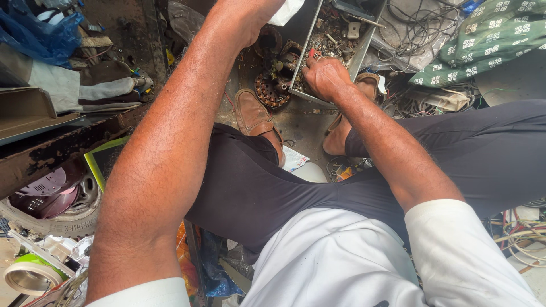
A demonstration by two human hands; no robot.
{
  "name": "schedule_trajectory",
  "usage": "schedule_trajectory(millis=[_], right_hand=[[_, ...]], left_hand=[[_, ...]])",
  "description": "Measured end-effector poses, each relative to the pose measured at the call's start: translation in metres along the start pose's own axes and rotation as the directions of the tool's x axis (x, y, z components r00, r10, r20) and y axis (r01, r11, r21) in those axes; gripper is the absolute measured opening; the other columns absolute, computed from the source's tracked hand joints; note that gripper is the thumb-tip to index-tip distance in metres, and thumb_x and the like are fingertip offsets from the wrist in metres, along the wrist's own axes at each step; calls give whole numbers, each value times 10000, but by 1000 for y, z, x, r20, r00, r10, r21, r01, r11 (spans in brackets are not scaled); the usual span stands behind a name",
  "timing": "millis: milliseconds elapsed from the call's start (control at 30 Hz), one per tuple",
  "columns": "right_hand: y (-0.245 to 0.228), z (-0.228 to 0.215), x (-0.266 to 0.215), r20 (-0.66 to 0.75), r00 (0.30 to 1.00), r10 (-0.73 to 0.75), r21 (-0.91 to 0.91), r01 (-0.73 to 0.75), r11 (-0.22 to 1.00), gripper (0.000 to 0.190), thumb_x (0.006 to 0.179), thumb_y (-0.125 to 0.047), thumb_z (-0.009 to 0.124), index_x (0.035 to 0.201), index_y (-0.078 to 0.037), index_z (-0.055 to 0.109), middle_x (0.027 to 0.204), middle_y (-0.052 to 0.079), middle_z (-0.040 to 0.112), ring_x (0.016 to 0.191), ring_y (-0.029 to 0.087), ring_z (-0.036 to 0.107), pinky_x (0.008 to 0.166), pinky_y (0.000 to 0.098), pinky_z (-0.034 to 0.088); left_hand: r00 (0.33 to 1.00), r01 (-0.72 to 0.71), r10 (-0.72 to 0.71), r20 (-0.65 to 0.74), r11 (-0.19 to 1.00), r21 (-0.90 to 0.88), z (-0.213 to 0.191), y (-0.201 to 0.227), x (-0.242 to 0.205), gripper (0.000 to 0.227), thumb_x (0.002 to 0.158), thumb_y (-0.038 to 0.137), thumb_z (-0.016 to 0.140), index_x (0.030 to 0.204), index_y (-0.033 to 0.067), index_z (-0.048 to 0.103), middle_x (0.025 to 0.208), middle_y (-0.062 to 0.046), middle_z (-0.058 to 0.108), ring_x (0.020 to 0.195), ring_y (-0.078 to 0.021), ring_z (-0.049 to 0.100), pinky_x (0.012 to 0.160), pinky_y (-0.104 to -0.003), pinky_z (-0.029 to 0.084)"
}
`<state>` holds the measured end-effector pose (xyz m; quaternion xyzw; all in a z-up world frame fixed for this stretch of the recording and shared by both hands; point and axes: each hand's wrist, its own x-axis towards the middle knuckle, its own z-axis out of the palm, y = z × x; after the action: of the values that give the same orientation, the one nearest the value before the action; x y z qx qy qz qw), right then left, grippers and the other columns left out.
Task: The person sits cross-legged on the floor and sorts through a metal box filled with small electronic components and scrap. They pick up various items, including cylindrical parts and wires, examine them briefly, and place them back into the box or into a pile in their hand.
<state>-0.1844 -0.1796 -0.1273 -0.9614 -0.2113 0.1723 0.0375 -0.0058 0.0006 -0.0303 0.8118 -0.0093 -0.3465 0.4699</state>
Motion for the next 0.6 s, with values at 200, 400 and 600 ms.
schedule_trajectory(millis=[200, 400, 600], right_hand=[[0, 0, 0, 41, 998, 43, 82, -47, 996, 161, 842, -91, 652, 954, -13, 737, 1012, 175, 709, 918, 327, 729, 782, 443, 604], [0, -12, 2, 169, 982, 88, 95, -105, 990, 166, 837, -156, 701, 922, -17, 732, 943, 178, 716, 918, 332, 719, 828, 452, 591], [7, -18, -11, 7, 997, 78, 338, -76, 938, 196, 795, -115, 729, 984, -76, 755, 1010, 151, 716, 946, 368, 702, 792, 492, 569]], left_hand=[[1000, -14, 14, 0, 1000, -4, 1, -2, 1, 464, 942, 417, 615, 918, -29, 742, 612, -40, 650, 531, -110, 653, 456, -309, 485], [999, -49, 49, -2, 998, -33, 0, 0, 4, 414, 946, 364, 604, 934, -29, 731, 661, -58, 678, 581, -125, 697, 503, -318, 524], [996, -87, 87, -3, 992, -91, -3, -2, 6, 374, 936, 321, 613, 977, -35, 719, 751, -86, 726, 667, -147, 758, 588, -324, 586]])
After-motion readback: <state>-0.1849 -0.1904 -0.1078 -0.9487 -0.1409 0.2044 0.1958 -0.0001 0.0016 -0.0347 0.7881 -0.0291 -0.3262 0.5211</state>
